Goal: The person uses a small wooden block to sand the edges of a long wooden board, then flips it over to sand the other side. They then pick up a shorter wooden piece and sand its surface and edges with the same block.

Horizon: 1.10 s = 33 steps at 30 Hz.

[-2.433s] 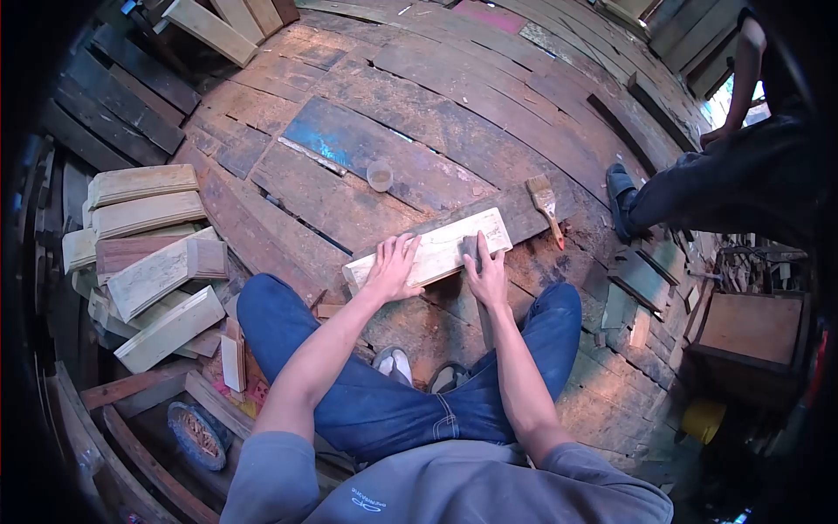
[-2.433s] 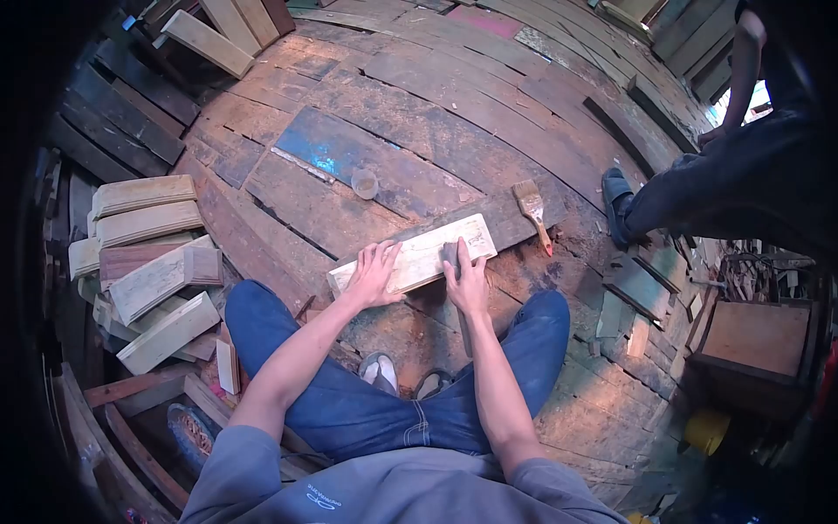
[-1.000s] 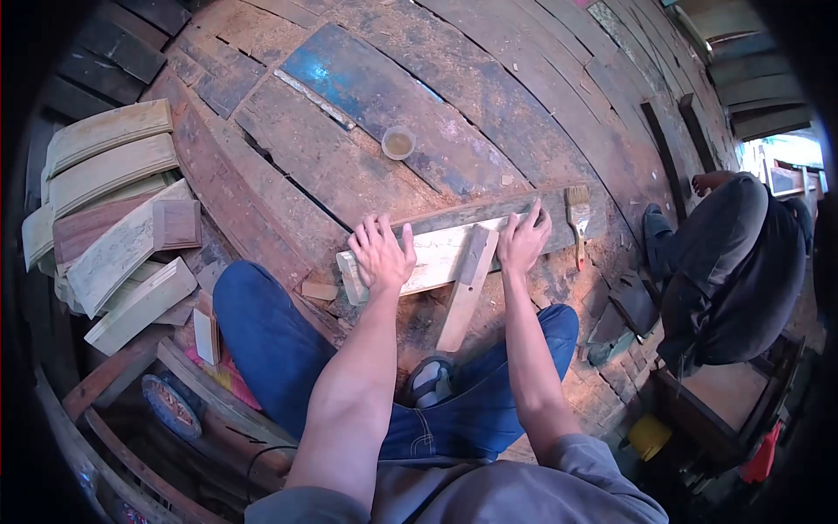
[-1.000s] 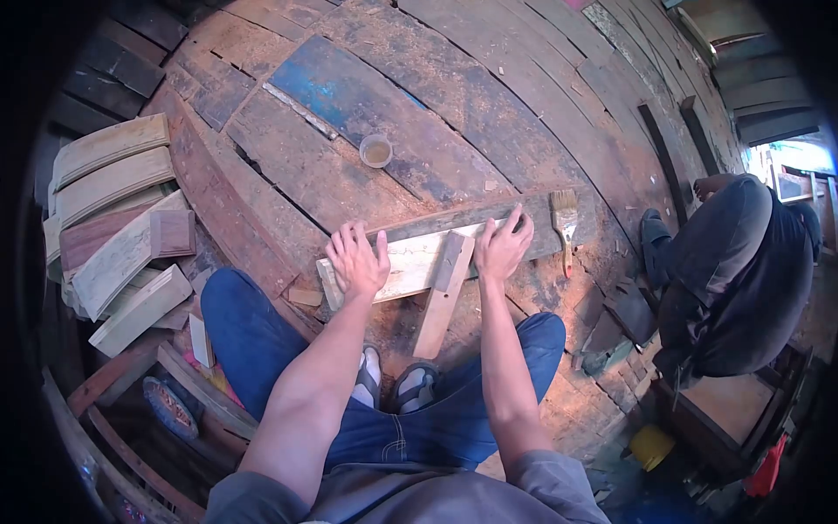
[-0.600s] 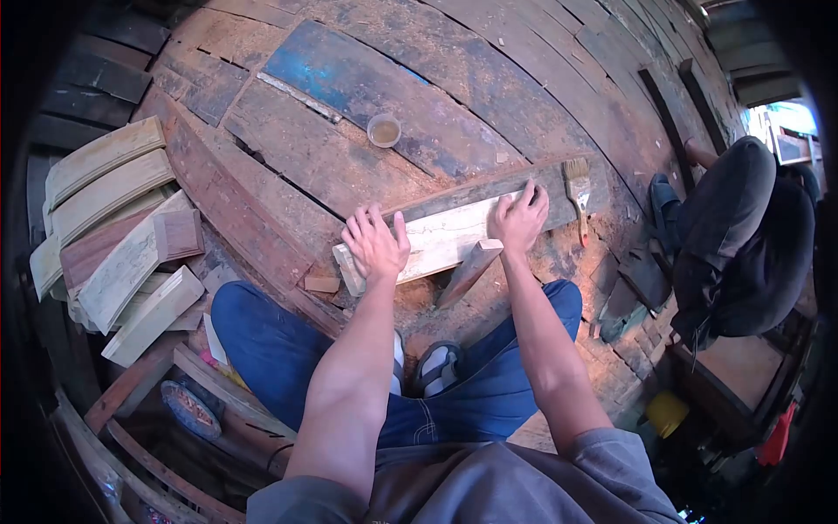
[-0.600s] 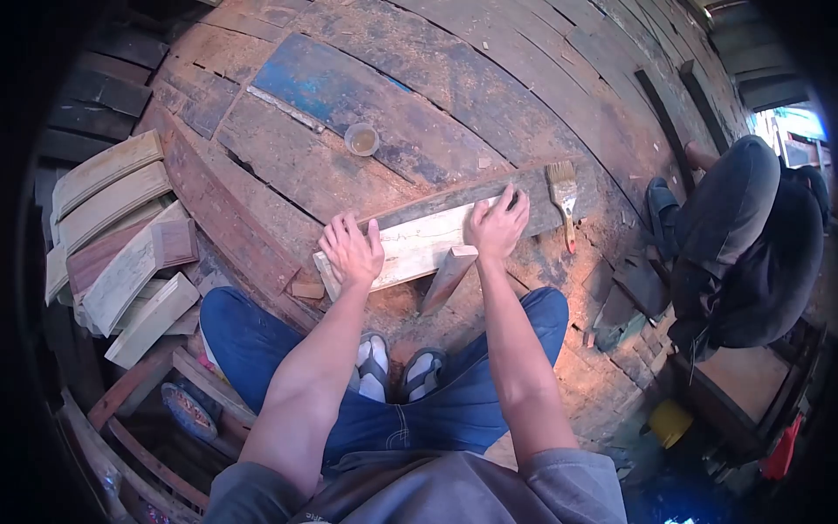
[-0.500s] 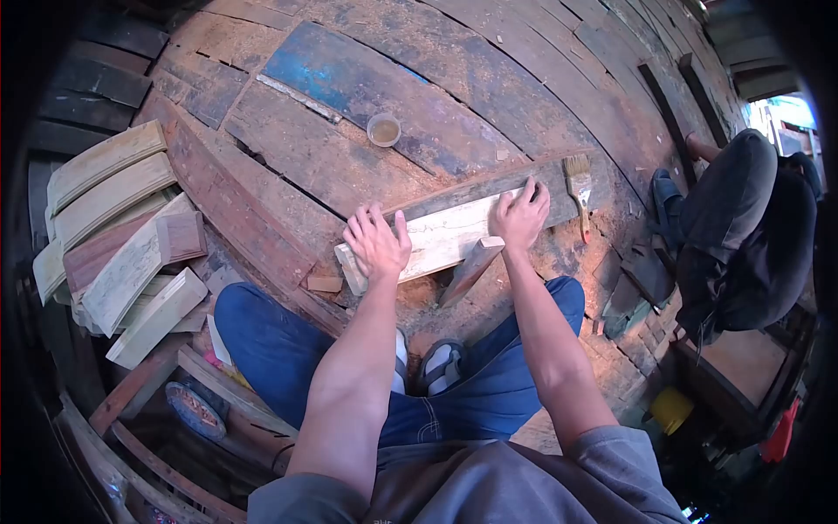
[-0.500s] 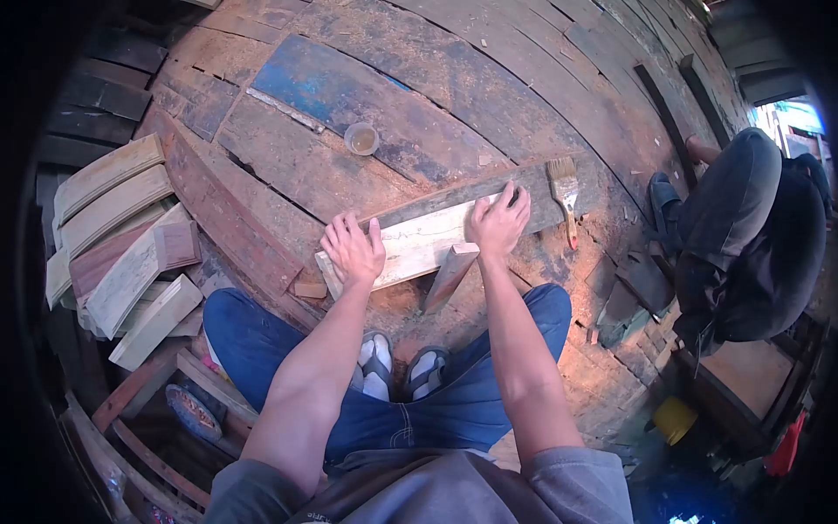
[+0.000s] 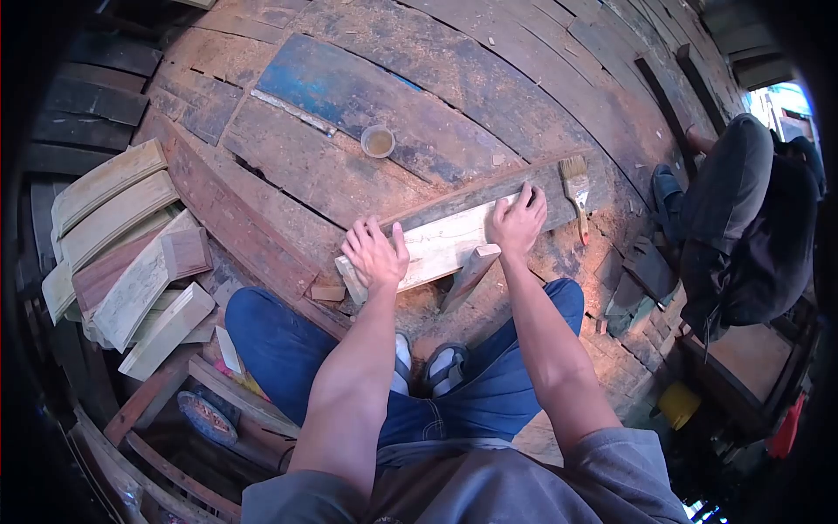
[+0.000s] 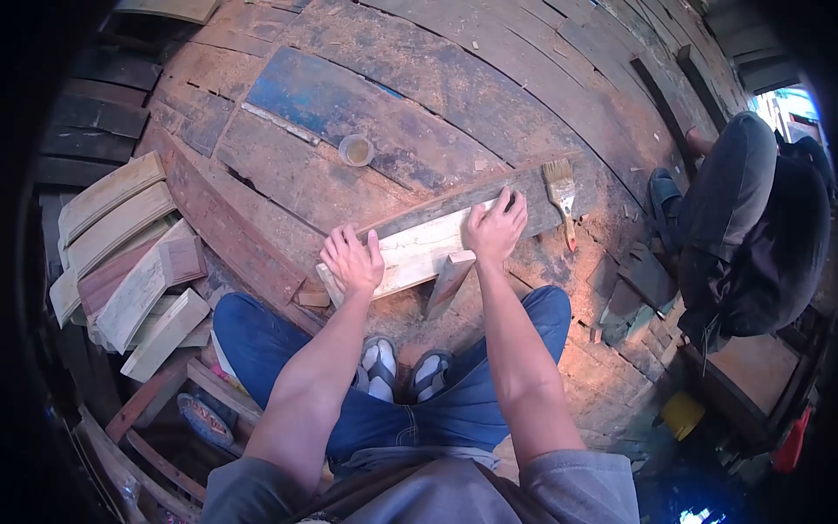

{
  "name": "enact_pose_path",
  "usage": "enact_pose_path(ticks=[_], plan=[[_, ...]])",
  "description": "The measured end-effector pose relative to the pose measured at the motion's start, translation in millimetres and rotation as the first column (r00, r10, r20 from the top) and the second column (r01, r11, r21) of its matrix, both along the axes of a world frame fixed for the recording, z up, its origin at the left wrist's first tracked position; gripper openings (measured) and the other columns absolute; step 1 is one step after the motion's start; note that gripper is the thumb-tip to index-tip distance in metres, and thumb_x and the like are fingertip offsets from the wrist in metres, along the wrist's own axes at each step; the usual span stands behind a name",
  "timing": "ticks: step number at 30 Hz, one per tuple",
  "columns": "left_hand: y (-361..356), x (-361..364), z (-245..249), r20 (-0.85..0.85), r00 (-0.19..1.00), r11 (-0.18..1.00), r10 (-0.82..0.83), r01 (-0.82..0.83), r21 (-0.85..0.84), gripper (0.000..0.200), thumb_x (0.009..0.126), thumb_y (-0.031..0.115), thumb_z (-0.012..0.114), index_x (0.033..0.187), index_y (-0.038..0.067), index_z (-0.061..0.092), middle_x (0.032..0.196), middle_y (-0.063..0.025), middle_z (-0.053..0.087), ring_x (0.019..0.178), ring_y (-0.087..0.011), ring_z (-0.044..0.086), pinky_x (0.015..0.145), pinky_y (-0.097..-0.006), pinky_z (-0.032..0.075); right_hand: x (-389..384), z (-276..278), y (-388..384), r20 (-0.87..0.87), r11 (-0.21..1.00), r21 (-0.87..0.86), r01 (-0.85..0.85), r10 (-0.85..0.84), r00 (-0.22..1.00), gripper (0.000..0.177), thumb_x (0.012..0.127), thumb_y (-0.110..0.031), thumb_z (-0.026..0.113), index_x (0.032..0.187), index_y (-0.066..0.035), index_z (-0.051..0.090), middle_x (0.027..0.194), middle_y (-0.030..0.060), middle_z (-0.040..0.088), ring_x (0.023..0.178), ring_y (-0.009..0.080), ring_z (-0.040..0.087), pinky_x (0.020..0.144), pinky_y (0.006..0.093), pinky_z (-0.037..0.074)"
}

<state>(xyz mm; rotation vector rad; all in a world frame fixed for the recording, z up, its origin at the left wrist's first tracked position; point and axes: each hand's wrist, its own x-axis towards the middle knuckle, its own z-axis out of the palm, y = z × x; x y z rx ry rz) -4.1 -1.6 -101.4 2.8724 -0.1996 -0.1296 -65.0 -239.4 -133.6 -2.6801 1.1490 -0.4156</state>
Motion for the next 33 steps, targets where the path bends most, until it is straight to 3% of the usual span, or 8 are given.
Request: enact_pose_path(ticks=[33], plan=[[0.2, 1.2, -0.2, -0.050, 0.999, 1.000, 0.008, -0.007, 0.007, 0.043, 0.094, 0.044, 0.056, 0.114, 0.006, 0.057, 0.116, -0.0157, 0.055, 0.114, -0.0346, 0.048, 0.104, -0.0495, 0.030, 3.0, 12.1, 0.1, 0.001, 0.997, 0.070, 0.029, -0.029, 1.000, 0.060, 0.084, -0.026, 0.061, 0.138, -0.001, 0.051, 0.141, 0.0244, 0.047, 0.130, 0.0424, 0.044, 0.113, 0.0508, 0.033]])
